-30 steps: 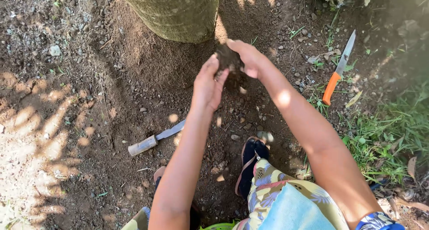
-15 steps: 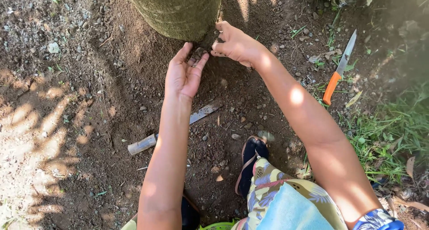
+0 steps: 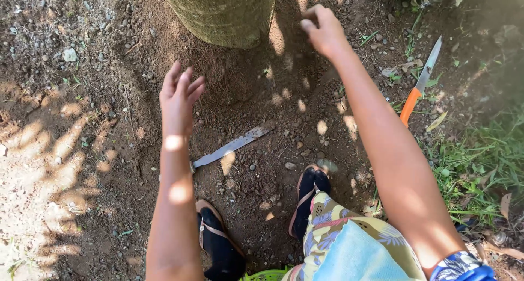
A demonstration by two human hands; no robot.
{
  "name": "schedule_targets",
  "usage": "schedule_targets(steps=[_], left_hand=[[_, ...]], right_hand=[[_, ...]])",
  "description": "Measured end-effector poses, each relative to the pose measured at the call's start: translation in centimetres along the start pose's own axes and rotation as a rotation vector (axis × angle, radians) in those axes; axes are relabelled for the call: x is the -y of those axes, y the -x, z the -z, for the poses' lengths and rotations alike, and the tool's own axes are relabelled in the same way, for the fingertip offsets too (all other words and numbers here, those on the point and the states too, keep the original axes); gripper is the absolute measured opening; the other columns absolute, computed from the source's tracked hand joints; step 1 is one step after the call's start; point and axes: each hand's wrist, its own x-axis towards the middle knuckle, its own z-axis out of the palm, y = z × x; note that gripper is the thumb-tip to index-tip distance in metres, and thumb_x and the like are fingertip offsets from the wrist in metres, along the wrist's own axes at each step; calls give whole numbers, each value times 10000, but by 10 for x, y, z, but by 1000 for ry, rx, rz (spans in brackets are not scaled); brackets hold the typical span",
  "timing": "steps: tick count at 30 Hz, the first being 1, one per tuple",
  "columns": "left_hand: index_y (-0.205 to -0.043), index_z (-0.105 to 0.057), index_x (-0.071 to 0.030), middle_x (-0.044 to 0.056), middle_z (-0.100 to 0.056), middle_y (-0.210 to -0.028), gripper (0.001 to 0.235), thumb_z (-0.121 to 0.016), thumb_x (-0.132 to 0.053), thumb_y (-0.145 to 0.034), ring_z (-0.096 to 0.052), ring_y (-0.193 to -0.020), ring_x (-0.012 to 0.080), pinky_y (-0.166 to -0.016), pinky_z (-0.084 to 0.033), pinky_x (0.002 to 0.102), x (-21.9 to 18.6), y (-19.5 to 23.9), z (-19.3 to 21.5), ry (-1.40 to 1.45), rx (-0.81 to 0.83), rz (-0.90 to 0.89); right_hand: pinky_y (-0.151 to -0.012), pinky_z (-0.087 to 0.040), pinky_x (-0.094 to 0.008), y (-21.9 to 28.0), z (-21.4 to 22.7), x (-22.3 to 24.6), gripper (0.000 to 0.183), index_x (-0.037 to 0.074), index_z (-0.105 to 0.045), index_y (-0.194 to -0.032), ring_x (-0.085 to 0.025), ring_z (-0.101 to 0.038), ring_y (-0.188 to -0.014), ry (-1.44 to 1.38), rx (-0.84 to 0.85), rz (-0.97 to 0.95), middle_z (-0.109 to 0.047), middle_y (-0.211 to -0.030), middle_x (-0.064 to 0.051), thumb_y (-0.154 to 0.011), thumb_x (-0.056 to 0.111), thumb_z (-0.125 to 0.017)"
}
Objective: Cleaning and maintaining the base of a tree trunk using a knife and hands.
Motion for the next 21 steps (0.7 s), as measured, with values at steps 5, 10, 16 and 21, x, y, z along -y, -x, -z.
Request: schedule_targets(steps=[5,10,16,21], left_hand=[[-1584,-410,-49,290,-621,-1313,566,-523,-252,-1068,-642,-885,253,-796,-548,353,76,-10,69,-802,-176,232],[-1586,-186,64,310,-456,-1483,705,-458,-342,-1078,-512,-1332,401,-1150,-408,449,161,3,58,-1225,-50,299],[-1554,-122,150,476,-193,-1532,805,-571,-265,-1031,-287,-1427,580,-1222,-285,498,218,37,-15,-1047,-85,-27],[-1507,-207,141,458,-285,-1472,794,-648,-210,-948,-406,-1331,601,-1159,-349,533,210,55,-58,-966,-46,-125]], right_hand=[[-1191,-292,-466,-38,-38,-140,584,-26,-407,-1474,-403,-387,-1429,302,-5,33,-380,-1541,-242,-1099,422,-414],[-1186,-214,-503,12,-69,-110,698,-85,-249,-1517,-416,-241,-1475,409,122,-192,-247,-1594,-274,-1098,469,-315],[-1120,-396,-525,60,-110,-90,592,-144,-416,-1358,-430,-459,-1258,302,35,-238,-438,-1354,-312,-1087,382,-409],[-1000,-447,-559,79,-159,-120,549,-96,-450,-1215,-461,-518,-1146,255,-69,-47,-495,-1236,-319,-1040,411,-569]])
